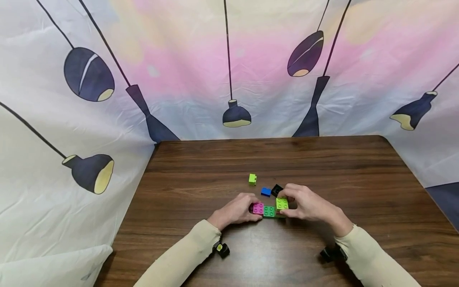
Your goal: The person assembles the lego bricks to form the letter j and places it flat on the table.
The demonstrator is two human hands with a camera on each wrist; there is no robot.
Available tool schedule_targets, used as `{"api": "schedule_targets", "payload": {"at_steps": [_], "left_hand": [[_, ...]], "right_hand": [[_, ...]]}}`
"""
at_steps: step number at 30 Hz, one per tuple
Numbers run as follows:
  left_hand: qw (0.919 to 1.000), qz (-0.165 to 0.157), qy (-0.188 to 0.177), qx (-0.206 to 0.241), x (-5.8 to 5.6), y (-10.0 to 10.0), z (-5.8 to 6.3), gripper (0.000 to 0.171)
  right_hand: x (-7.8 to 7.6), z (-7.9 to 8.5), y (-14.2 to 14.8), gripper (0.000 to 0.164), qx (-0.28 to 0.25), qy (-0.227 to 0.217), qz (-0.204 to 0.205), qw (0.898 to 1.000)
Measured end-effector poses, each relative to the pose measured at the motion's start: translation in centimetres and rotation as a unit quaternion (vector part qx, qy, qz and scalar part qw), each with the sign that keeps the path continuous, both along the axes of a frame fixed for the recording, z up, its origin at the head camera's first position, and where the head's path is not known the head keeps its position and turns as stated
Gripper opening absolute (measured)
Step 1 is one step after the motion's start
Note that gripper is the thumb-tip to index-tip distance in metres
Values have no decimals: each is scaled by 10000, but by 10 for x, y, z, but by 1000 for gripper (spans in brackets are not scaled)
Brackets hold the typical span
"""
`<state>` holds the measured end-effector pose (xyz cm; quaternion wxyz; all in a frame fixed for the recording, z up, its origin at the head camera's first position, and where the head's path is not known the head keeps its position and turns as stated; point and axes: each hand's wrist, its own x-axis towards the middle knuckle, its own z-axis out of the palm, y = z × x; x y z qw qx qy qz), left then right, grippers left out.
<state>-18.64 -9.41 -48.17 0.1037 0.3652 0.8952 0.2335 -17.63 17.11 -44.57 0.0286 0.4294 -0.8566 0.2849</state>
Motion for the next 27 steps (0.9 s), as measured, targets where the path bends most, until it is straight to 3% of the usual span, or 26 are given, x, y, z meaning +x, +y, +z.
{"api": "schedule_targets", "payload": {"at_steps": [11,21,27], "left_hand": [[10000,14,21,-29,0,0,-1,36],[10000,55,-66,-38,1,1,0,36],[10000,40,-53,-37,0,0,0,37]], "right_hand": [[2,-5,3,29,-185,-72,-119,9997],[6,-4,3,31,-377,-734,-135,9965],[7,-5,4,31,-356,-641,-266,9970]]}}
